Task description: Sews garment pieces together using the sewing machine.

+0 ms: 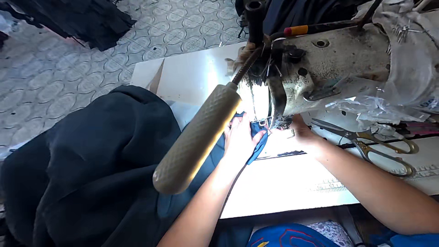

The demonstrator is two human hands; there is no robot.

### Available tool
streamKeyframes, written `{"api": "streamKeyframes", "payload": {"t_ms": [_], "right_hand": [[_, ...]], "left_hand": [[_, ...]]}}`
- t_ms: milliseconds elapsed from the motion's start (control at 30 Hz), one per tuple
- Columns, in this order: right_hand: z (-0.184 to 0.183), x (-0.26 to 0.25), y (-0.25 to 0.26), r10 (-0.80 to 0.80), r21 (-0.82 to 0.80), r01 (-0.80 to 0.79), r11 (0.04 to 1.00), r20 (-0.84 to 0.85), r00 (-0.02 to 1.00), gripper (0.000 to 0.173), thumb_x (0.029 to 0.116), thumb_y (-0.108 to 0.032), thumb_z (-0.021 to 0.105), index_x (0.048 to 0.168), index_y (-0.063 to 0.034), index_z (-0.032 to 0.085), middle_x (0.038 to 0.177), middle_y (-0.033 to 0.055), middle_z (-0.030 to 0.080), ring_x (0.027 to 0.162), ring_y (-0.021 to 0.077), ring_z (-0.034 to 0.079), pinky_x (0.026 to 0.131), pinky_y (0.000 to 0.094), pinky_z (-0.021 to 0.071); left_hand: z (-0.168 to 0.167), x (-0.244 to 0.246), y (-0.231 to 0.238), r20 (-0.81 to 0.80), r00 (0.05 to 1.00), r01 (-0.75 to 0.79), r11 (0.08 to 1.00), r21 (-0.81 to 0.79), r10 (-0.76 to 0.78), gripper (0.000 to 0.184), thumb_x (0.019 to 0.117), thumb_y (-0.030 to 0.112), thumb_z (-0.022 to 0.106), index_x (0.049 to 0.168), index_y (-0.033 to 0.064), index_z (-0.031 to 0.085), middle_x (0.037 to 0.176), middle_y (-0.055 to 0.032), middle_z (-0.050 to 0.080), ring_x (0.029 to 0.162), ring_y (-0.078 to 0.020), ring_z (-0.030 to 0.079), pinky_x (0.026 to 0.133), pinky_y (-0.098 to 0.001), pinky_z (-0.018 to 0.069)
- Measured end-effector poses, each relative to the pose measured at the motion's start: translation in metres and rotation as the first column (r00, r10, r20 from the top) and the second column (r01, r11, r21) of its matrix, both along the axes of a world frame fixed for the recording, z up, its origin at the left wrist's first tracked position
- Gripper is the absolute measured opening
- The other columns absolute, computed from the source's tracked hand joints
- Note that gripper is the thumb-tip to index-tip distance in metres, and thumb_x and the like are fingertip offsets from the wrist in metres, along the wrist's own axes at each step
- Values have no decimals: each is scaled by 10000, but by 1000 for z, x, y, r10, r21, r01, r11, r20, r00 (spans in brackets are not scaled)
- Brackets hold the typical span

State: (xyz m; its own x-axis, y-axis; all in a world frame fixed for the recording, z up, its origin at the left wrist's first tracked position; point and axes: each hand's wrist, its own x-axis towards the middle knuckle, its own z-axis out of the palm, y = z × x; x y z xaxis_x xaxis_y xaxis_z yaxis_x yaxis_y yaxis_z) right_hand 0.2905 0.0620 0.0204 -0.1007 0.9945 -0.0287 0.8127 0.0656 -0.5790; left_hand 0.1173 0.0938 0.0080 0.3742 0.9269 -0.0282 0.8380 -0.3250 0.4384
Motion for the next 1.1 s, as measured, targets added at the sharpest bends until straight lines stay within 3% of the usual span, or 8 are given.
{"api": "streamKeyframes", "payload": {"t_ms": [167,267,367,533,667,900,1000,1100], "right_hand": [[-17,4,-1,257,99,-254,962,-13,966,245,958,-238,675,1078,-51,779,1115,166,732,1133,321,646,1051,483,439],[-3,-5,-2,506,-81,-503,860,14,863,436,1005,-363,600,1249,-13,688,1398,201,591,1375,392,477,1200,570,241],[1,-16,-3,567,-39,-568,822,-22,823,409,998,-339,618,1090,55,675,1175,247,641,1219,417,559,1098,566,344],[23,-40,8,424,-238,-422,875,-44,905,434,1014,-366,628,1292,-33,633,1019,198,689,976,352,660,895,540,493],[26,-54,15,400,-303,-393,868,-41,916,401,1020,-272,621,1300,15,614,1119,241,662,1075,382,622,956,559,449],[15,-57,-1,504,-13,-509,860,-120,855,183,932,-63,617,1017,97,596,1030,248,604,969,344,600,855,456,466],[9,-49,-5,455,7,-473,881,-287,843,361,892,-193,751,1099,51,584,995,179,614,892,216,573,794,363,462],[4,-45,-4,441,54,-449,892,-318,839,576,881,-308,781,1292,31,565,1138,183,662,1033,224,623,919,375,485]], "left_hand": [[8,-15,-22,7,996,83,915,394,-93,384,921,335,703,1152,30,732,1262,-175,694,1209,-382,637,1055,-635,399],[24,-38,-76,261,891,230,866,443,-371,313,984,350,547,854,133,731,906,-44,730,931,-187,677,872,-386,501],[22,-77,-73,249,860,456,890,19,-446,265,957,312,669,975,67,769,930,-96,751,894,-198,724,804,-387,592],[40,-120,-6,-45,966,-242,948,208,256,450,985,263,670,1269,-84,636,1212,-335,655,1201,-510,604,1048,-680,414],[60,-87,-20,-104,995,-23,996,-88,13,359,1064,264,533,1125,-53,689,1112,-238,687,1070,-363,663,969,-531,488],[32,-80,11,-39,969,245,967,65,-243,435,954,287,682,1284,5,663,1486,-257,500,1467,-423,367,1177,-582,307],[31,-96,2,111,907,389,909,152,-407,191,889,169,649,902,-9,716,1141,-221,685,1245,-371,576,1076,-569,395],[30,-111,-11,509,761,424,902,78,-402,138,880,87,565,819,-26,617,840,-51,598,877,-67,557,857,-240,441]]}}
